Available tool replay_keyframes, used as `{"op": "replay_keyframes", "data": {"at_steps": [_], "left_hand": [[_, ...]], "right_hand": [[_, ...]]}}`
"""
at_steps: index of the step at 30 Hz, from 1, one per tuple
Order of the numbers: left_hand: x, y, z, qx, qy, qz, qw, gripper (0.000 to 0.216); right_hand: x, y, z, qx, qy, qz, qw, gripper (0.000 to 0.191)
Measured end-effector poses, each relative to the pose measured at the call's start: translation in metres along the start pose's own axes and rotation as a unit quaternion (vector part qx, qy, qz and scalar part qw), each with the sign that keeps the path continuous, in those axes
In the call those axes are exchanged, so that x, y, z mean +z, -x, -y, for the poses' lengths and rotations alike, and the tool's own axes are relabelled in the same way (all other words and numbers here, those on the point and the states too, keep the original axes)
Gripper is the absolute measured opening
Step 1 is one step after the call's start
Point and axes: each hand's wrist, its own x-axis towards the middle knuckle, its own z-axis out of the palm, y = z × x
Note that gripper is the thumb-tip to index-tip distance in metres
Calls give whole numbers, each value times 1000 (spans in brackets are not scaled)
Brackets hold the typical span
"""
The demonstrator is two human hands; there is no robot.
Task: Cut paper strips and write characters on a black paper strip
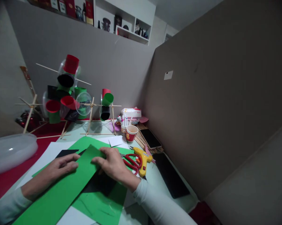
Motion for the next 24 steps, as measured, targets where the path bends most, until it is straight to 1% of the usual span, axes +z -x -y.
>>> {"op": "replay_keyframes", "data": {"at_steps": [2,3,5,8,11,14,18,21,24], "left_hand": [[-9,-1,3,-14,8,35,999,47],[-14,-1,6,-19,11,42,999,45],[-24,-3,12,-25,16,41,999,42],[-36,-7,21,-26,25,16,999,39],[-40,-12,26,-14,5,-34,999,39],[-39,-17,27,1,-45,-80,996,44],[-42,-18,28,39,-113,-148,982,46],[-51,-18,30,44,-172,-193,965,47],[-60,-17,32,47,-250,-230,939,39]], "right_hand": [[-10,-1,-10,10,-30,-38,999,32],[-15,-1,-14,13,-41,-56,998,32],[-24,1,-21,20,-57,-85,995,32],[-31,4,-24,29,-77,-110,991,35],[-30,7,-23,28,-93,-124,988,38],[-25,8,-21,22,-103,-130,986,41],[-24,8,-17,20,-118,-139,983,39],[-34,10,-12,19,-129,-190,973,35],[-47,15,-3,16,-143,-257,956,36]]}}
